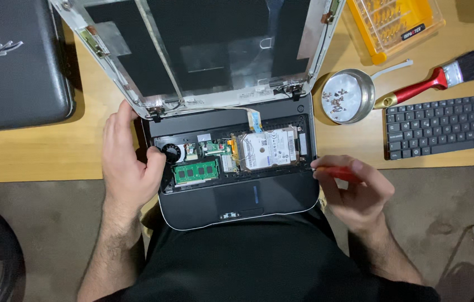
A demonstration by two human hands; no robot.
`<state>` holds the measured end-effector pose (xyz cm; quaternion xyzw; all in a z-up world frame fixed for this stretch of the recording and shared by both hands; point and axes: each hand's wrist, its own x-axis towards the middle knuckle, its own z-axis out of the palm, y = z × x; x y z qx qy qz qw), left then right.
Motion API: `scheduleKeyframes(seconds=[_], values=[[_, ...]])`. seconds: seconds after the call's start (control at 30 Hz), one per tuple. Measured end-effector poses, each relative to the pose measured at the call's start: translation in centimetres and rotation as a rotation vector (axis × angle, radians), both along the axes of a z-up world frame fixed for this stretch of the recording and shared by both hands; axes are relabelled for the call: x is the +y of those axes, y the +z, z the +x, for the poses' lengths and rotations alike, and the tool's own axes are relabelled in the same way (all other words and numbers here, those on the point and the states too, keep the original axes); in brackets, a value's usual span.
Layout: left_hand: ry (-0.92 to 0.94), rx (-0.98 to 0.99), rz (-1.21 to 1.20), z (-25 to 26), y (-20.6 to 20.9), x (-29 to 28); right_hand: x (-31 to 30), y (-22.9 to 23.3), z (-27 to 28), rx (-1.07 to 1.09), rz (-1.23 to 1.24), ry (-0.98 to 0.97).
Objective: The person uses a screwdriver to remove screws from the bottom of a laptop. They then remove the keyboard, a memory module, and a wireless card, placing them on the table.
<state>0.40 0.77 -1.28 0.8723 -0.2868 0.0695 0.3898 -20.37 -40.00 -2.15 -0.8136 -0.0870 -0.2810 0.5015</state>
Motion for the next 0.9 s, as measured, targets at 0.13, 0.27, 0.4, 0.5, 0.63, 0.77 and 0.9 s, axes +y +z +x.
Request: scheduleKeyframes(seconds=[0.13, 0.27, 0.4, 0.5, 0.63, 0.77, 0.9], values=[[0.002, 0.018, -0.006, 0.0, 0.1, -0.1, 0.3, 2.0, 0.1, -0.002, -0.035, -0.015], [0.028, -0.003, 0.045, -0.4, 1.0, -0.7, -0.5, 3.7, -1.2, 0.019, -0.220, -0.127], [0.038, -0.050, 0.056, -0.4, 1.7, -1.1, 0.5, 7.4, 0.0, 0.093, -0.294, -0.088], [0.058, -0.053, 0.074, -0.5, 1.7, -1.1, -0.4, 7.4, -0.3, 0.299, -0.039, 0.065], [0.064, -0.058, 0.078, -0.6, 1.7, -0.9, 0.3, 8.8, 0.8, 0.264, 0.127, 0.105], [0.065, -0.031, 0.070, -0.6, 1.4, -0.9, 0.5, 7.8, 0.8, 0.166, 0.031, -0.020], [0.074, -0.028, 0.084, -0.6, 1.4, -0.9, 0.5, 9.3, 1.1, 0.251, 0.115, 0.073]])
